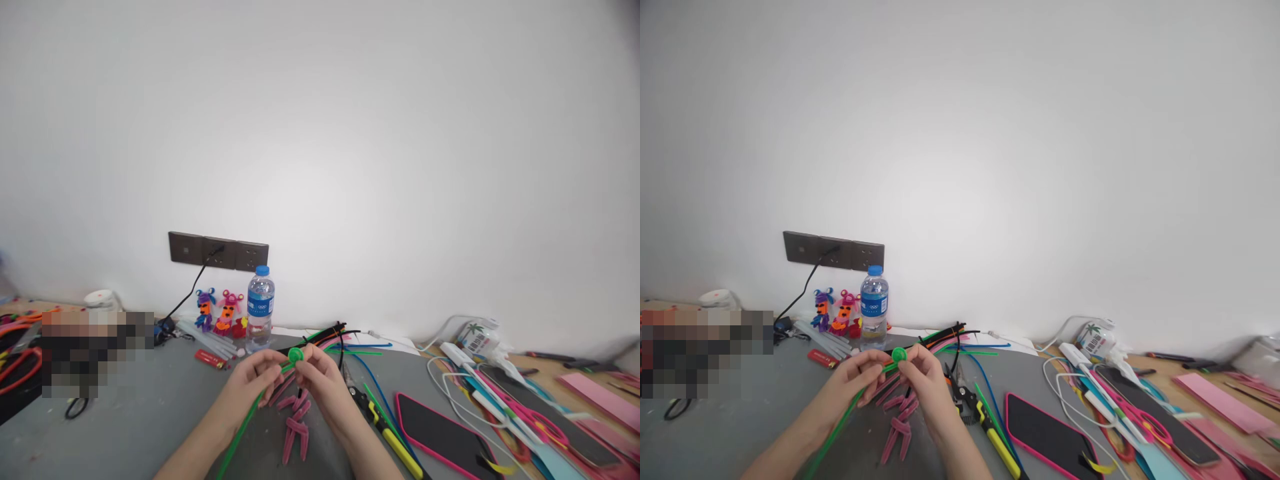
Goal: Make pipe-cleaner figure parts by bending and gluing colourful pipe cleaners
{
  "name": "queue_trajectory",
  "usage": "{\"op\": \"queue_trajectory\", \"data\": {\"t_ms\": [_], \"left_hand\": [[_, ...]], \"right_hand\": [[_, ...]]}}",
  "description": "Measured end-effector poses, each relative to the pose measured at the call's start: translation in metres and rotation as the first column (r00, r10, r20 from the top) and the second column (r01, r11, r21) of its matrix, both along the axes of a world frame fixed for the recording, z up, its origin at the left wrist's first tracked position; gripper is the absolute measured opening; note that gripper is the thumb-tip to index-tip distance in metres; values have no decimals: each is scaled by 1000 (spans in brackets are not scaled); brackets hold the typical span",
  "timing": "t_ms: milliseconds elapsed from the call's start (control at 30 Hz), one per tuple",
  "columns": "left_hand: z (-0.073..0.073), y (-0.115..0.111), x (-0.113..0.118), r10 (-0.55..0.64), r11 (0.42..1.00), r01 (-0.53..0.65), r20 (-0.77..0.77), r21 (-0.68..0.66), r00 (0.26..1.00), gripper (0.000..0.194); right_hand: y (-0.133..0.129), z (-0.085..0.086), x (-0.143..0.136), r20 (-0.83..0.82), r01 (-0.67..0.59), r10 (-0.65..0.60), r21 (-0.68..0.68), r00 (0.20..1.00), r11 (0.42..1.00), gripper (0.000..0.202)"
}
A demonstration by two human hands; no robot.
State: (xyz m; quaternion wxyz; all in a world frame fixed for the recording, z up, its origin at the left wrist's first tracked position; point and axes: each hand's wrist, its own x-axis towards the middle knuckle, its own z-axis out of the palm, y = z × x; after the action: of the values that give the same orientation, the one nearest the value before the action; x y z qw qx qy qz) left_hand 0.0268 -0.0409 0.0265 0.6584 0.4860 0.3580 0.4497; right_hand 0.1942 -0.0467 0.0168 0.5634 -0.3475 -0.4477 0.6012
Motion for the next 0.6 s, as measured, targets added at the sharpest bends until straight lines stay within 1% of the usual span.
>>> {"op": "queue_trajectory", "data": {"t_ms": [67, 133, 233, 300, 333, 400, 500, 567, 600], "left_hand": [[3, 1, -4, -13, 997, 21, 118, -72, 993, 44], [6, 0, -6, -13, 996, 27, 158, -84, 987, 41], [4, -1, -2, -22, 999, 24, 116, -21, 993, 41], [-2, -2, 3, 0, 1000, 1, 77, -15, 997, 38], [-5, -2, 5, 24, 1000, -23, 86, -15, 996, 40], [-12, -2, 9, 2, 1000, -2, 101, -6, 995, 44], [-16, -2, 10, 95, 995, -96, 65, 12, 993, 41], [-15, -3, 9, 163, 986, -164, 42, 22, 986, 37], [-14, -4, 8, 178, 984, -179, 32, 28, 984, 35]], "right_hand": [[-1, 3, 1, -98, -54, 48, -62, 994, 997, 34], [-3, 6, 1, -153, -87, 74, -77, 985, 993, 33], [-5, 6, -2, -177, -83, 70, -68, 982, 994, 32], [-6, 5, -6, -199, -86, 72, -67, 977, 994, 33], [-6, 4, -8, -209, -92, 75, -72, 975, 993, 33], [-7, 2, -12, -220, -99, 78, -86, 972, 991, 33], [-7, -2, -17, -208, -92, 71, -95, 976, 991, 34], [-6, -6, -19, -178, -114, 96, -93, 979, 989, 33], [-6, -8, -20, -155, -131, 116, -92, 981, 987, 33]]}}
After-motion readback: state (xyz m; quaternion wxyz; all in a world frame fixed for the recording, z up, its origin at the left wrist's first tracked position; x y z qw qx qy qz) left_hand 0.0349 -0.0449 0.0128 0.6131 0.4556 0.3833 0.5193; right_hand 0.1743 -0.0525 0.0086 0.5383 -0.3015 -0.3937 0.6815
